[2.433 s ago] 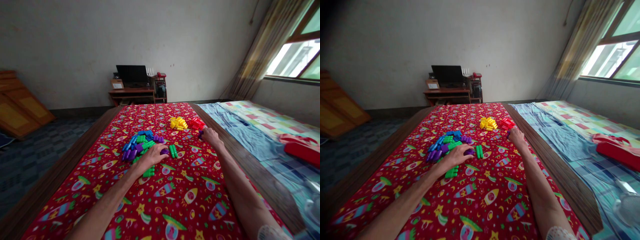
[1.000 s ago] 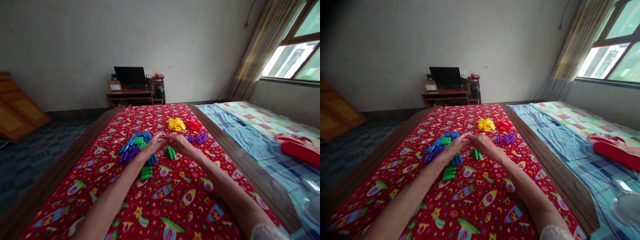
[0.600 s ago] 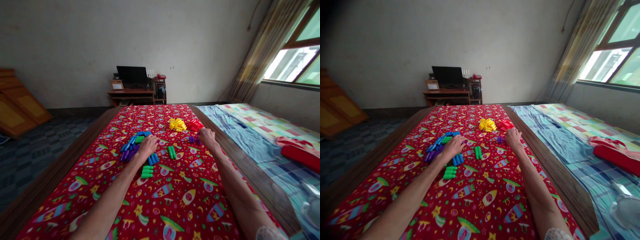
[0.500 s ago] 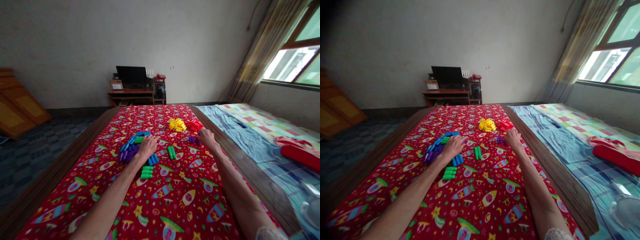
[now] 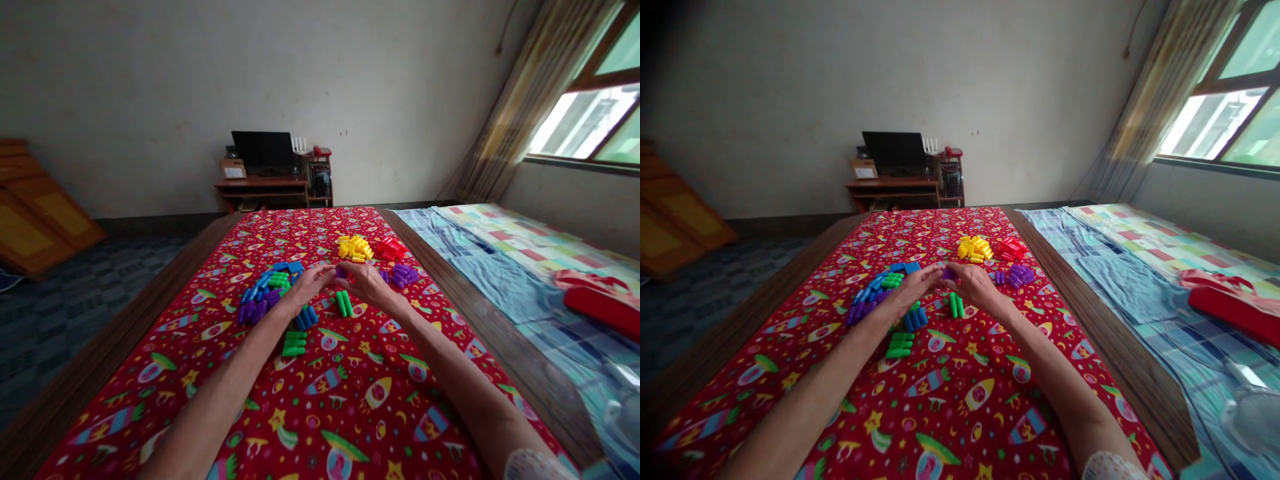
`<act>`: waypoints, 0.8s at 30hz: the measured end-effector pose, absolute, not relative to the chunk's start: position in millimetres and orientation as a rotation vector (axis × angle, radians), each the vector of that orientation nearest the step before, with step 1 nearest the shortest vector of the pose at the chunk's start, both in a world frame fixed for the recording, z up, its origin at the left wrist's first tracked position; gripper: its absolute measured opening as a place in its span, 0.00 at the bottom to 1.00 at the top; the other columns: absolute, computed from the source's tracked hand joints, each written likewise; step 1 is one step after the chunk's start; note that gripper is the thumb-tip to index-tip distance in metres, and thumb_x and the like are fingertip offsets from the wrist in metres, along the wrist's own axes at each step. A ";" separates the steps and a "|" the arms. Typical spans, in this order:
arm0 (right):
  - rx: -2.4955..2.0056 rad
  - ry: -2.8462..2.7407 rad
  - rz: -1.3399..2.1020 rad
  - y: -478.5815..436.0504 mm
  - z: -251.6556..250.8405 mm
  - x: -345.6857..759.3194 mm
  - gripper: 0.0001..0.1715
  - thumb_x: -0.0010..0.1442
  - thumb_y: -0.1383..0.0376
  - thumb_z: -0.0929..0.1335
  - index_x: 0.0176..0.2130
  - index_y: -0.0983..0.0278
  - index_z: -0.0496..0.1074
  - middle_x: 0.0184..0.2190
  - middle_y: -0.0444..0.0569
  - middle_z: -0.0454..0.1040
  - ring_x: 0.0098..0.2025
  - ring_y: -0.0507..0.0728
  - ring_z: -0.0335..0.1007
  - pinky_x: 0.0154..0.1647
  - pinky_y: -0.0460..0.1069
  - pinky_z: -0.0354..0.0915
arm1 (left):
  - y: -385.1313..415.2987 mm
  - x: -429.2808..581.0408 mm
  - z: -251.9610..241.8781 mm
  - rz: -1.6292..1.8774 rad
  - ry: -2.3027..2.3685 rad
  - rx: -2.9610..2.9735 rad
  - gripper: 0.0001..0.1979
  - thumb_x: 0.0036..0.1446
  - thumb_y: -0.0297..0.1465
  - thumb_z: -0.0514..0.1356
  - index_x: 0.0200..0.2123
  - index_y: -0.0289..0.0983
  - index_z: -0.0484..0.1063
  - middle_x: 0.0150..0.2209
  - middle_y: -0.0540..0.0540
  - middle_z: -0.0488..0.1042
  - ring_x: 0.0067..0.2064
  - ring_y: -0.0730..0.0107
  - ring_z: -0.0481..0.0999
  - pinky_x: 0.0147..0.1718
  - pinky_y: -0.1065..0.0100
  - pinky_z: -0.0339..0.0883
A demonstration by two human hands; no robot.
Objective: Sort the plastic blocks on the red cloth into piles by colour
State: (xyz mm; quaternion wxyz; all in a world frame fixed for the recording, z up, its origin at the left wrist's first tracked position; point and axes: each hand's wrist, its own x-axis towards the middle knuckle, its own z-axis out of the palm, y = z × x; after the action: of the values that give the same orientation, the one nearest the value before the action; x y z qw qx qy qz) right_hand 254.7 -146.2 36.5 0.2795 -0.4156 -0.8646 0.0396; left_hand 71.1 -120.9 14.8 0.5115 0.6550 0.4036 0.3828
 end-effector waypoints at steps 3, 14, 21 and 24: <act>-1.544 -2.298 -0.054 -135.2 39.1 284.4 0.14 0.64 0.65 0.63 0.48 0.67 0.71 0.40 0.56 0.77 0.41 0.57 0.72 0.42 0.48 0.63 | -123.8 64.1 25.1 0.923 1.114 1.980 0.25 0.58 0.49 0.54 0.45 0.35 0.75 0.36 0.42 0.80 0.38 0.59 0.79 0.39 0.64 0.71; -2.151 -2.374 -0.114 -112.6 16.5 338.1 0.21 0.64 0.72 0.57 0.48 0.67 0.73 0.47 0.59 0.73 0.51 0.62 0.66 0.49 0.56 0.62 | -134.9 -27.5 28.8 0.651 1.631 2.386 0.19 0.57 0.40 0.51 0.43 0.40 0.76 0.45 0.43 0.80 0.47 0.57 0.78 0.49 0.62 0.68; -2.133 -2.302 -0.241 -115.6 7.6 336.1 0.22 0.66 0.64 0.58 0.55 0.64 0.69 0.52 0.63 0.69 0.56 0.69 0.60 0.54 0.68 0.58 | -154.1 -59.0 10.5 0.407 1.649 2.498 0.22 0.56 0.42 0.51 0.46 0.36 0.75 0.50 0.39 0.76 0.52 0.55 0.74 0.54 0.60 0.65; -1.885 -2.385 -0.353 -116.4 3.8 323.5 0.23 0.66 0.60 0.59 0.57 0.62 0.67 0.57 0.62 0.66 0.61 0.69 0.54 0.59 0.71 0.50 | -149.6 -60.4 1.6 0.378 1.632 2.531 0.23 0.55 0.41 0.54 0.48 0.35 0.74 0.54 0.38 0.73 0.55 0.54 0.72 0.56 0.58 0.63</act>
State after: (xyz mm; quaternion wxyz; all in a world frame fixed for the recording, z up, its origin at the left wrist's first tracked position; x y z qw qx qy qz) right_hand 323.5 -116.4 3.8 0.0405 -0.6155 -0.7786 -0.1152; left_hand -60.4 -149.6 1.6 0.0531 0.8328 0.5369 0.1242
